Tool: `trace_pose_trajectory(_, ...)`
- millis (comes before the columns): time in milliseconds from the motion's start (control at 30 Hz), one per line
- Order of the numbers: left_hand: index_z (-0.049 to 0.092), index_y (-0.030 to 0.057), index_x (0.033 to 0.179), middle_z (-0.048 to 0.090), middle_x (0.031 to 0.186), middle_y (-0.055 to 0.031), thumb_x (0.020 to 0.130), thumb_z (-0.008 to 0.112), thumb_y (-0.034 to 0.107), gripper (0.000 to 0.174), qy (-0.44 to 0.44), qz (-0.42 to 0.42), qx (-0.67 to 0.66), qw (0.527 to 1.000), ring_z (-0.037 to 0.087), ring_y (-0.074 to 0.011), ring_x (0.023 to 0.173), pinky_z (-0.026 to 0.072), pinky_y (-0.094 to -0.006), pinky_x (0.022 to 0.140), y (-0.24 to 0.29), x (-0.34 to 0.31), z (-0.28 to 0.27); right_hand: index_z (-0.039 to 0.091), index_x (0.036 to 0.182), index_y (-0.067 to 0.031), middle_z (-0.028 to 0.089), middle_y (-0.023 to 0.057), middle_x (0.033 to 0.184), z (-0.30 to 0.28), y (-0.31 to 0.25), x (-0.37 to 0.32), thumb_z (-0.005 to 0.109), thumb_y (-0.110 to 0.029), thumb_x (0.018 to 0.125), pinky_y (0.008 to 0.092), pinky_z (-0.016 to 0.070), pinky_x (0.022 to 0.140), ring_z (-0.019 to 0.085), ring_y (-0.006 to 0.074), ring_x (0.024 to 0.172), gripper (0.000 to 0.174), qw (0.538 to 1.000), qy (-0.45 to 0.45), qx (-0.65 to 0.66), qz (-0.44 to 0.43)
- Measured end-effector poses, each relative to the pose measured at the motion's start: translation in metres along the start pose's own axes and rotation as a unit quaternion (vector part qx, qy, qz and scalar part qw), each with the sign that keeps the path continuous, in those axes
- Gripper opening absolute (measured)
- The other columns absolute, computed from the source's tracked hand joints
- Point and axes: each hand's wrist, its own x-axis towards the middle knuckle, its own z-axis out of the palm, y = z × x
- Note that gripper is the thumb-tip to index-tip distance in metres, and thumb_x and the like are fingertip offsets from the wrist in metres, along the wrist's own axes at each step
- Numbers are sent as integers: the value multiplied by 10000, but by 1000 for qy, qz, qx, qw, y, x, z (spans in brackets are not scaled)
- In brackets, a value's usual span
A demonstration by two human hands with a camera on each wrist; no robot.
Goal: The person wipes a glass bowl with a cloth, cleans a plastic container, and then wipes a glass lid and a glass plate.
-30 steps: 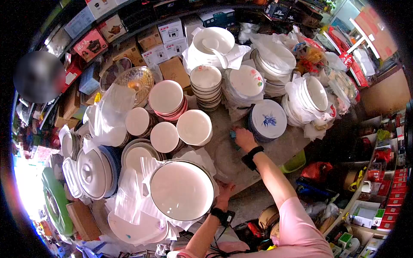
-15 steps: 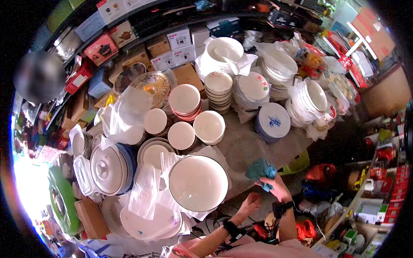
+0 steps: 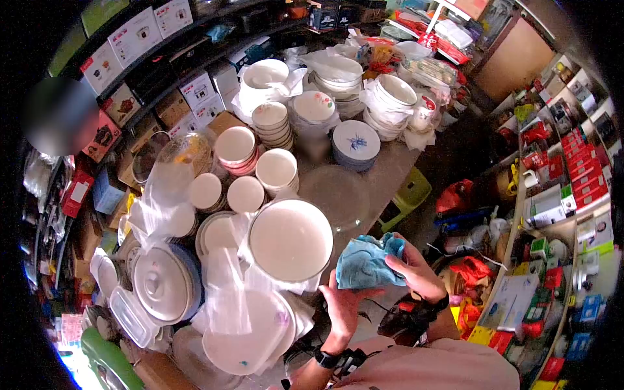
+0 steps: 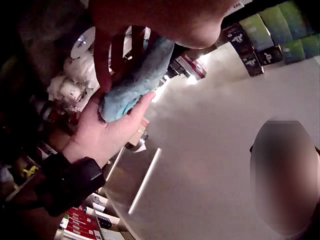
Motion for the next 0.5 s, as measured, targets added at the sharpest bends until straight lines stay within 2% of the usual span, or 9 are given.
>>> trace_pose_trajectory(33, 455, 41, 1407, 581, 1336, -136, 1039, 578, 217, 426, -2, 21, 138, 990, 602, -253, 1171, 590, -491, 887, 15, -17, -8, 506, 1236, -83, 543, -50, 1041, 20, -1, -14, 616, -111, 1013, 216, 435, 835, 509, 41, 941, 251, 1000, 2, 1, -4)
trace_pose_trajectory(100, 480, 32, 1366, 615, 1247, -108, 990, 625, 46, 403, 49, 8, 24, 998, 620, -194, 1092, 609, -418, 846, 43, -55, -5, 575, 1173, -58, 569, -55, 979, 61, -4, -43, 630, -137, 1012, 193, 435, 788, 513, 27, 877, 188, 995, 34, -90, -36)
trace_pose_trajectory(167, 496, 26, 1321, 625, 1209, -91, 1017, 599, 100, 330, 71, 50, 52, 995, 628, -191, 1053, 607, -412, 837, 64, -87, -17, 628, 1137, -39, 599, -58, 946, 93, 16, -56, 626, -147, 1016, 187, 441, 754, 517, 23, 822, 162, 984, 41, -145, -98)
trace_pose_trajectory(233, 507, 27, 1289, 625, 1190, -83, 1028, 585, 123, 289, 105, 61, 11, 993, 627, -195, 1046, 602, -387, 833, 84, -120, -31, 640, 1178, -45, 658, -21, 1010, 133, 27, -68, 621, -224, 1023, 222, 457, 725, 544, 45, 828, 237, 949, 121, -200, -211)
trace_pose_trajectory(267, 510, 32, 1284, 620, 1195, -80, 1035, 574, 135, 277, 124, 72, 14, 990, 627, -190, 1046, 599, -380, 833, 90, -137, -44, 611, 1254, -40, 662, 13, 1113, 160, 10, -84, 601, -204, 1031, 238, 477, 823, 580, 69, 958, 276, 960, 108, -205, -159)
trace_pose_trajectory(300, 511, 40, 1289, 614, 1199, -74, 1032, 578, 125, 279, 142, 101, -3, 985, 627, -188, 1041, 597, -375, 826, 100, -153, -51, 611, 1254, -40, 662, 13, 1113, 173, 18, -88, 601, -204, 1031, 238, 477, 823, 580, 69, 958, 276, 960, 96, -203, -166)
trace_pose_trajectory(367, 503, 48, 1295, 607, 1206, -68, 1031, 579, 121, 284, 171, 124, -6, 977, 622, -178, 1037, 589, -363, 832, 116, -183, -76, 575, 1296, -44, 632, 29, 1204, 202, 42, -92, 578, -184, 1039, 263, 467, 935, 567, 99, 1099, 293, 977, 63, -67, -195)
trace_pose_trajectory(400, 499, 52, 1289, 607, 1197, -59, 1032, 578, 117, 276, 182, 140, -3, 973, 619, -166, 1033, 578, -348, 831, 129, -197, -83, 545, 1333, -50, 601, 45, 1257, 219, 43, -99, 586, -152, 1029, 283, 450, 990, 535, 116, 1165, 323, 987, -3, 19, -162)
trace_pose_trajectory(500, 483, 99, 1287, 601, 1185, -49, 1028, 576, 86, 276, 209, 202, 48, 956, 611, -142, 1020, 574, -317, 791, 158, -237, -116, 569, 1290, -53, 608, 48, 1223, 274, 40, -131, 624, -149, 1011, 283, 467, 967, 559, 111, 1119, 300, 975, -132, 25, -180)
